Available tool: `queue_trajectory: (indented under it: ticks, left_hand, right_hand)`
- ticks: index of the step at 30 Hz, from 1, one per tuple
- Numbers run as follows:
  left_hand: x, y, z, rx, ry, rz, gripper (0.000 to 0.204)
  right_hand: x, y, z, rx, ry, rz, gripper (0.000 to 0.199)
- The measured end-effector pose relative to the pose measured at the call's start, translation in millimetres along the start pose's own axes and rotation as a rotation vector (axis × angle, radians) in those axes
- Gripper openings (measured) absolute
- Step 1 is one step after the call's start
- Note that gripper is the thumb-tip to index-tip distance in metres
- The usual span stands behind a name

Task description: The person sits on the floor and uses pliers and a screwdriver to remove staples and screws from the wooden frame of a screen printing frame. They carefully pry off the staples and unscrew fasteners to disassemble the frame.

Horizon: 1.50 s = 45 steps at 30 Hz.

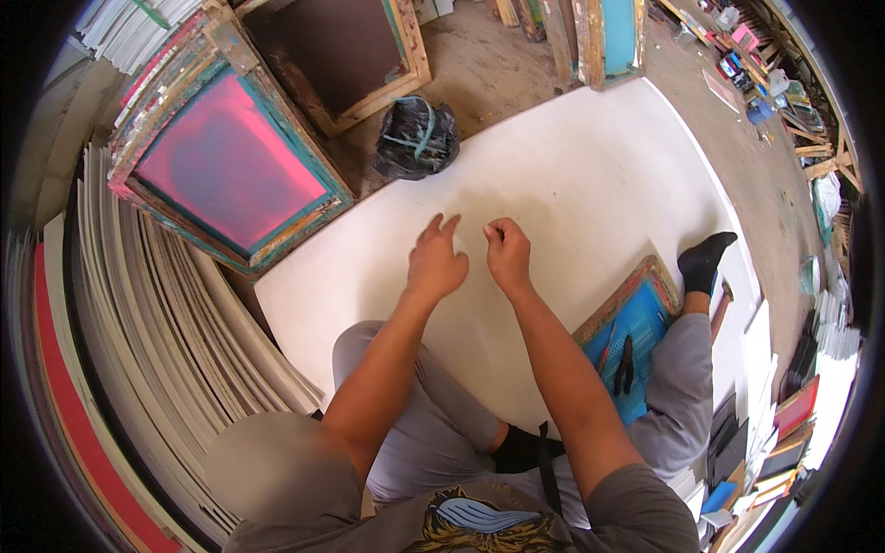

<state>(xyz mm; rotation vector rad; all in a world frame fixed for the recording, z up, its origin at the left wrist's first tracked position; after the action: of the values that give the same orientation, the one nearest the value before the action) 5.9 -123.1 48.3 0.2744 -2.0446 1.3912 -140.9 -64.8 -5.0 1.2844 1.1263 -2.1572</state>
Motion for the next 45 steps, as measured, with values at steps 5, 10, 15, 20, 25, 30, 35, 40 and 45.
queue_trajectory:
  ticks: [5,10,15,20,25,30,35,40,45]
  left_hand:
    - [-18.0,-38.6,68.6,0.576,0.04,-0.138,0.051]
    - [-33.8,-36.8,115.6,0.377,-0.544,-1.085,0.053]
    - [-55.8,-24.9,138.1,0.326,-0.366,-1.237,0.026]
    - [-55.4,-8.3,131.6,0.611,-0.143,-1.18,0.012]
    - [-44.9,-2.2,123.1,0.692,-0.214,-1.271,0.015]
    - [-45.2,1.4,122.3,0.659,-0.258,-1.324,0.016]
    - [-39.4,1.4,115.1,0.668,-0.299,-1.334,0.013]
    - [-40.4,5.1,111.2,0.67,-0.344,-1.301,0.014]
    - [-38.2,4.7,109.9,0.674,-0.367,-1.341,0.014]
  right_hand:
    - [-37.6,32.7,67.8,0.042,-0.095,0.066,0.014]
    - [-68.6,77.6,135.9,0.015,-0.213,0.041,0.014]
    - [-71.8,117.4,169.9,-0.136,-0.276,-0.221,0.015]
    - [-52.5,149.1,191.1,-0.823,-0.363,-0.419,0.016]
    - [-58.2,140.9,194.4,-0.948,-0.26,-0.718,0.021]
    - [-76.0,126.2,189.4,-0.776,-0.346,-0.675,0.014]
    - [-80.1,120.4,192.1,-0.565,-0.409,-0.471,0.012]
    - [-110.7,119.2,213.7,-0.211,-0.389,-0.4,0.02]
    - [-99.6,133.7,233.1,-0.288,-0.383,-0.529,0.021]
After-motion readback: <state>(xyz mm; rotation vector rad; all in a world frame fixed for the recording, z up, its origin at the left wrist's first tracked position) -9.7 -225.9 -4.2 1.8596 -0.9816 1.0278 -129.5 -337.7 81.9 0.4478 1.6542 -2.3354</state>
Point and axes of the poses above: each hand's wrist, its own z-axis towards the middle knuckle, its own y-axis out of the palm, x = y × z, the point moved 2 cm from there along z, towards the middle knuckle, and after that the axes turned 8 degrees about -y, right-handed, at the moved point
